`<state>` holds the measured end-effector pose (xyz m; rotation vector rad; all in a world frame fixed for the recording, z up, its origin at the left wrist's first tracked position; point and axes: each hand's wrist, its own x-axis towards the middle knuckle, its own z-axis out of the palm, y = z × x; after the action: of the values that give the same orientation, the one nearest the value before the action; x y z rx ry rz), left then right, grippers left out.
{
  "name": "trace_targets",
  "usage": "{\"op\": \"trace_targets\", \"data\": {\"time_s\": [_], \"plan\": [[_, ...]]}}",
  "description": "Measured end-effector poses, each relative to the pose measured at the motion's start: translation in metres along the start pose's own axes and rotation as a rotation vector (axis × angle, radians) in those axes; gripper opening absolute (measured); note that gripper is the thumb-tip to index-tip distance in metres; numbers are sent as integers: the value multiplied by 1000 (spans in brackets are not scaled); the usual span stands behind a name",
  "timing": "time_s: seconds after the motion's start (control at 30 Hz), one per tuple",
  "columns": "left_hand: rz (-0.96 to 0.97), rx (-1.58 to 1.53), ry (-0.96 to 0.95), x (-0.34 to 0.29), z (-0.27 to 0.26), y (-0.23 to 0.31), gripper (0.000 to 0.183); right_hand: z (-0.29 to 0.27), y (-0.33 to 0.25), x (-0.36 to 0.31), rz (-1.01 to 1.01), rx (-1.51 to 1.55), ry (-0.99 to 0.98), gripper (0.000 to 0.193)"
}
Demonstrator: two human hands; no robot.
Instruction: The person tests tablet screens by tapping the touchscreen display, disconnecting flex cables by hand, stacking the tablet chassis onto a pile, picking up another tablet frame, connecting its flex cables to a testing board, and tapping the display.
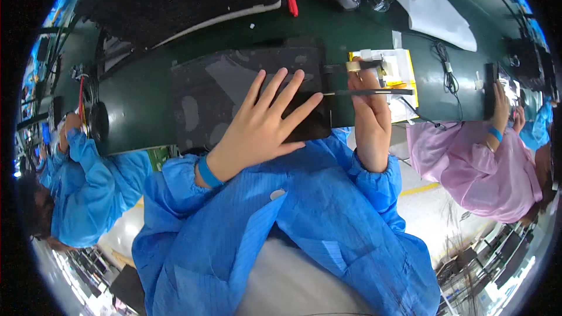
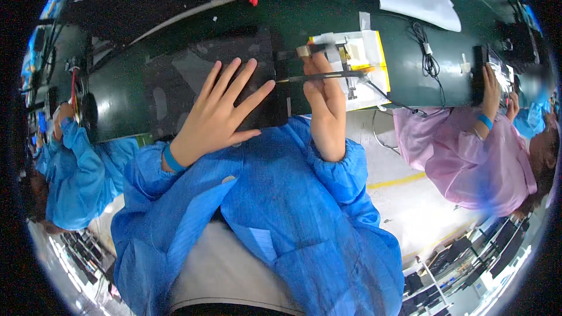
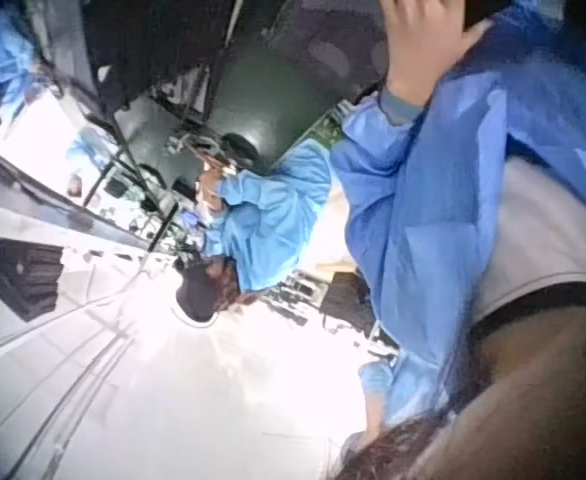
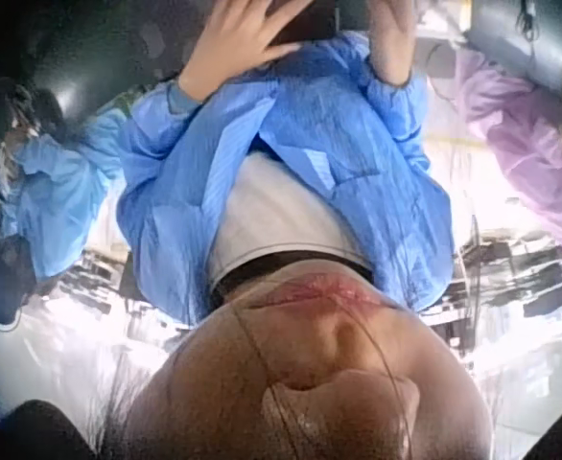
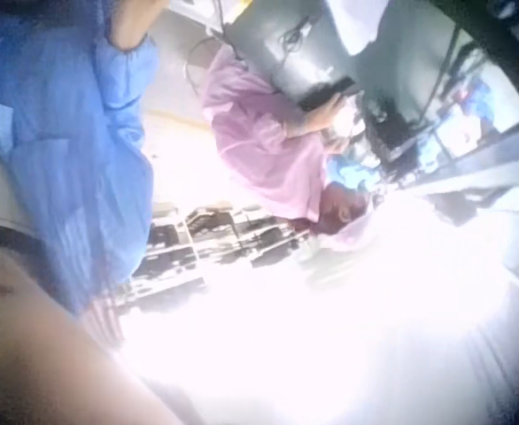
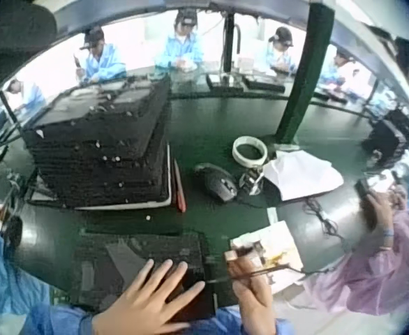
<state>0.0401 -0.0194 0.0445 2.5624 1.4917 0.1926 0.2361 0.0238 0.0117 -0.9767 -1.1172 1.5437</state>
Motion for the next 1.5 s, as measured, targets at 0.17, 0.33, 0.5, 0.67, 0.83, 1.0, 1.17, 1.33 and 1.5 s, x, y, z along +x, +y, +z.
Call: {"op": "trace_targets", "data": {"time_s": [0.17, 0.33, 0.5, 0.67, 0.83, 1.0, 1.17, 1.33, 1.5], "plan": [[-128, -106, -105, 7, -18, 6, 97, -14, 0, 5, 20, 6, -35, 50], [-194, -314, 105, 59, -9, 16, 66, -22, -15, 26, -42, -34, -4, 45], [-178, -448, 290, 112, 7, 17, 16, -43, -25, 28, -146, -397, 99, 47], [-267, -309, 149, 108, 13, 16, 11, -59, -20, 12, -106, -397, 62, 43], [-339, -234, 242, 102, 36, 34, 11, -63, -14, 1, -32, -388, 28, 40], [-336, -270, 316, 103, 32, 27, 11, -66, -23, 3, -26, -309, 35, 39], [-406, -271, 30, 111, 15, 25, 11, -72, -26, 10, 59, -276, 80, 40], [-418, -206, -3, 117, 14, 33, 16, -74, -16, 10, 33, -495, 74, 33], [-403, -160, 32, 116, 19, 31, 17, -73, -15, 9, 40, -532, 76, 30]]}}
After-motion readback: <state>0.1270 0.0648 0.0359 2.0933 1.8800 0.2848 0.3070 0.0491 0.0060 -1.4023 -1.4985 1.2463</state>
